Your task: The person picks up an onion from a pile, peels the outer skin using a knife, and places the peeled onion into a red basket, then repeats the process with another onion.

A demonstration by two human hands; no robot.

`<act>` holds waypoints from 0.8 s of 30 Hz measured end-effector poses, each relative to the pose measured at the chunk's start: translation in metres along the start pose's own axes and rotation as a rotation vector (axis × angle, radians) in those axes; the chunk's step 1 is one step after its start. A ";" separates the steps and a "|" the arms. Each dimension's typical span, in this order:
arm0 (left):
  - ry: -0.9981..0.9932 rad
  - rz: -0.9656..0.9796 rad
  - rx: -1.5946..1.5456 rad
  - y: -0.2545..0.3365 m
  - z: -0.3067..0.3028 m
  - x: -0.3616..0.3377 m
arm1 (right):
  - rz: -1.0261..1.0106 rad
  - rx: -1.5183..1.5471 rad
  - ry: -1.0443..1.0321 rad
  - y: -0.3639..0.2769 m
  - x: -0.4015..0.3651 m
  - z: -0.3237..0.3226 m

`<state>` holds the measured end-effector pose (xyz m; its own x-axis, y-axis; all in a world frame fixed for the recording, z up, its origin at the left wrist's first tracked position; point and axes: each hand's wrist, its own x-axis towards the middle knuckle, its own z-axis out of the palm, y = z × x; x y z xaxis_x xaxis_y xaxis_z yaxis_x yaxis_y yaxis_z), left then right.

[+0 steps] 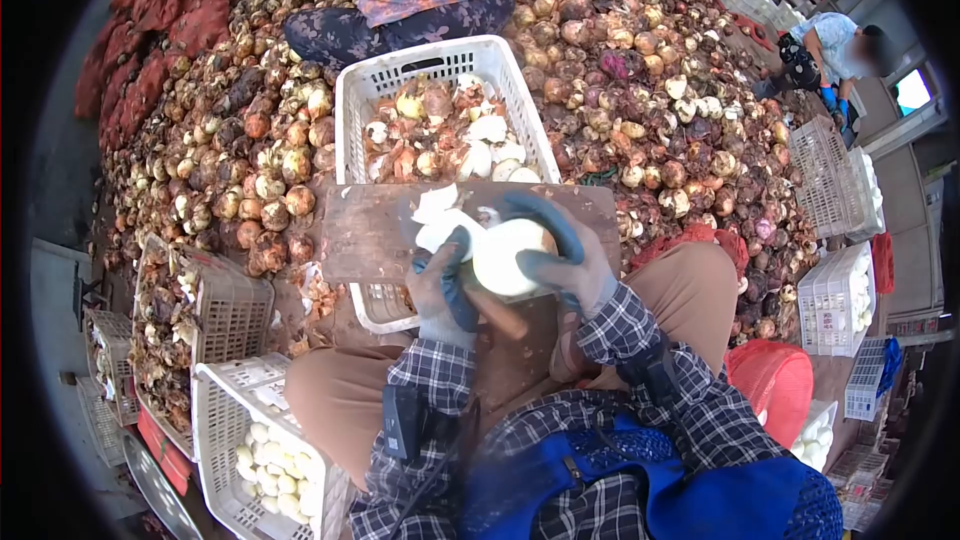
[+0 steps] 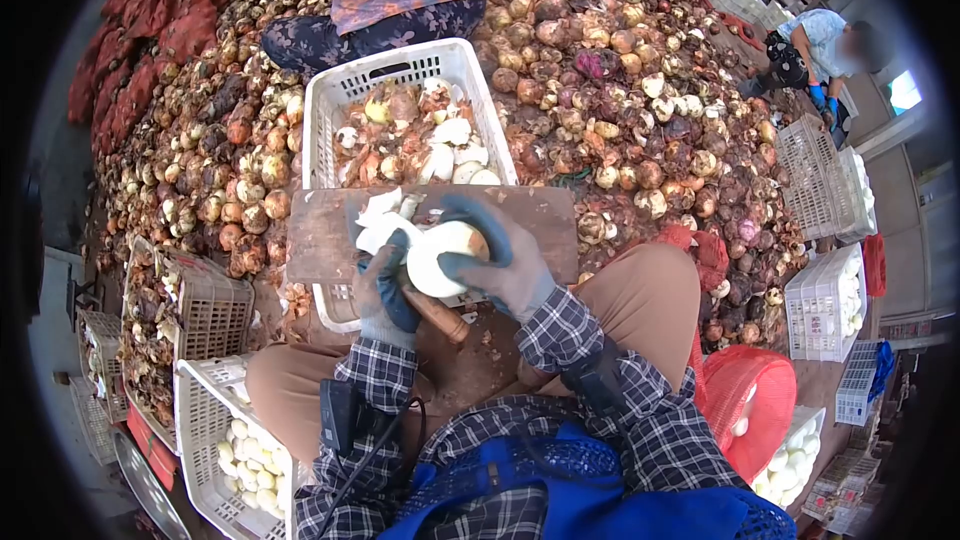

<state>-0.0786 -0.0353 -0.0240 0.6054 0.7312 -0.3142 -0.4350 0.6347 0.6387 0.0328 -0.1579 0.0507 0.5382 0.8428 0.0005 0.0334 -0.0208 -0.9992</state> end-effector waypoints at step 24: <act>-0.308 0.132 0.786 0.039 0.027 -0.027 | 0.012 0.510 0.024 0.010 0.000 -0.014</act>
<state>-0.0934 -0.0370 0.0282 0.7859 0.6143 -0.0704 0.0048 0.1077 0.9942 0.0450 -0.1661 0.0418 0.5553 0.8315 -0.0161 -0.3848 0.2398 -0.8913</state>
